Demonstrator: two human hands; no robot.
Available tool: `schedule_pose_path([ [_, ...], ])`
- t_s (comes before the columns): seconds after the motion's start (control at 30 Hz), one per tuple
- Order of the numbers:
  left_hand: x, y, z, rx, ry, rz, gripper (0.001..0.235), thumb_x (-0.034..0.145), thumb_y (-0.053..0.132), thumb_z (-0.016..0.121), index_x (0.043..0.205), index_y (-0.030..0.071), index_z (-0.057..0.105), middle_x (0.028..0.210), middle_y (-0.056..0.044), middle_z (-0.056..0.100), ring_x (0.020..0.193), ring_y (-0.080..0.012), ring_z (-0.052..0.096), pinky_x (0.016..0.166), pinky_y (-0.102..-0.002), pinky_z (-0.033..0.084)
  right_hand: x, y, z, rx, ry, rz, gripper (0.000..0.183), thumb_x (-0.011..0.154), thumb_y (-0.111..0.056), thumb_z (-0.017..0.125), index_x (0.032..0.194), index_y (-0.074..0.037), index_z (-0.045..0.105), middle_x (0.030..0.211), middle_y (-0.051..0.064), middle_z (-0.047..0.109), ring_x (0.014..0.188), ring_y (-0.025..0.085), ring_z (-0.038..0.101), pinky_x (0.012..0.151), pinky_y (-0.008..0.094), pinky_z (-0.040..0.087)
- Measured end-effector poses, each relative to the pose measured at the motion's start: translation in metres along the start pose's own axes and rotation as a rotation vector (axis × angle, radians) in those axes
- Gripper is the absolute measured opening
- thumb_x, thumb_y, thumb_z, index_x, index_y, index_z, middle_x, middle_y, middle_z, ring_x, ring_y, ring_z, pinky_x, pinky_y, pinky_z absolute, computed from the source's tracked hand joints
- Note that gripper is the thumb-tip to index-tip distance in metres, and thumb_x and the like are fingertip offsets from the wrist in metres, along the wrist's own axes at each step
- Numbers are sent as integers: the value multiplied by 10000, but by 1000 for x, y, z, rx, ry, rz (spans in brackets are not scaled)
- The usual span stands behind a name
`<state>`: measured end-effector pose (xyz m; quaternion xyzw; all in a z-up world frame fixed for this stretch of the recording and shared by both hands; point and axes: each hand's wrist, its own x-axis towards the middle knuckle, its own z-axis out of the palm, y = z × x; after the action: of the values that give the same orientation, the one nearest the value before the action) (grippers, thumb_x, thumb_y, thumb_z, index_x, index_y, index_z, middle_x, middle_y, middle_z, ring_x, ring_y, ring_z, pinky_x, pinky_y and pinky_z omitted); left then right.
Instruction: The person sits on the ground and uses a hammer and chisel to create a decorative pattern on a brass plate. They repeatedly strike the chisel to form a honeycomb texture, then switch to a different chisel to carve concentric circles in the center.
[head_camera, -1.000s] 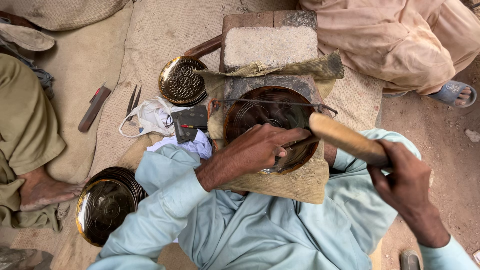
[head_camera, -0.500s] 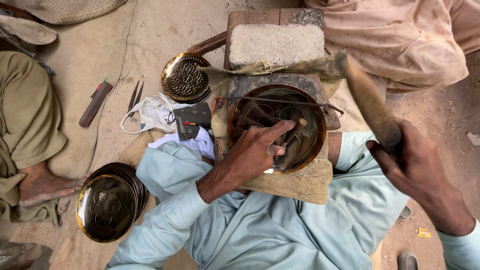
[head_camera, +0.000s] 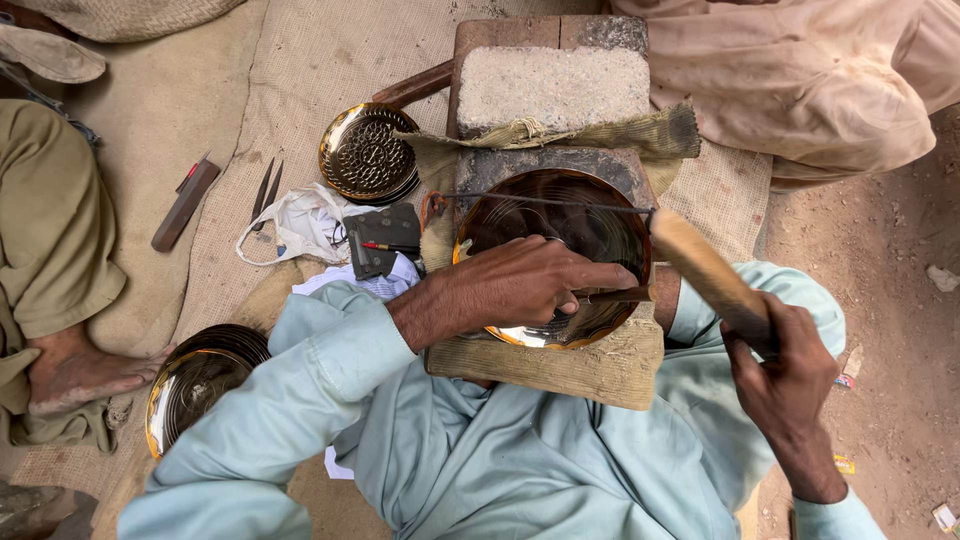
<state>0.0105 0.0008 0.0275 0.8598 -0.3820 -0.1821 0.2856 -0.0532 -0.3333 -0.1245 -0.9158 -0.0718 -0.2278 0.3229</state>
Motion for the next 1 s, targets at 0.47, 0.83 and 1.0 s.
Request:
schedule_pose_path([
  [0.47, -23, -10, 34, -105, 475, -19, 618, 842, -70, 668, 1415, 127, 551, 1048, -203, 739, 879, -384, 740, 707, -459, 585, 87, -48, -32, 90, -199, -311, 447, 974, -212, 784, 1347, -45, 602, 1005, 134, 693, 829, 206, 693, 724, 327, 566],
  [0.83, -30, 3, 93, -281, 1097, -403, 508, 852, -9, 768, 1309, 29, 550, 867, -143, 754, 789, -266, 750, 661, -377, 563, 179, -146, -65, -700, -475, -655, 553, 873, -318, 671, 1407, -189, 602, 1037, 31, 738, 728, 226, 728, 599, 354, 583],
  [1.0, -27, 10, 107, -494, 1196, -455, 462, 910, 47, 727, 1319, 14, 513, 847, -94, 740, 755, -217, 760, 666, -334, 589, 184, -171, -55, -785, -553, -783, 494, 926, -332, 643, 1400, -205, 580, 1091, 25, 723, 763, 197, 747, 526, 348, 599],
])
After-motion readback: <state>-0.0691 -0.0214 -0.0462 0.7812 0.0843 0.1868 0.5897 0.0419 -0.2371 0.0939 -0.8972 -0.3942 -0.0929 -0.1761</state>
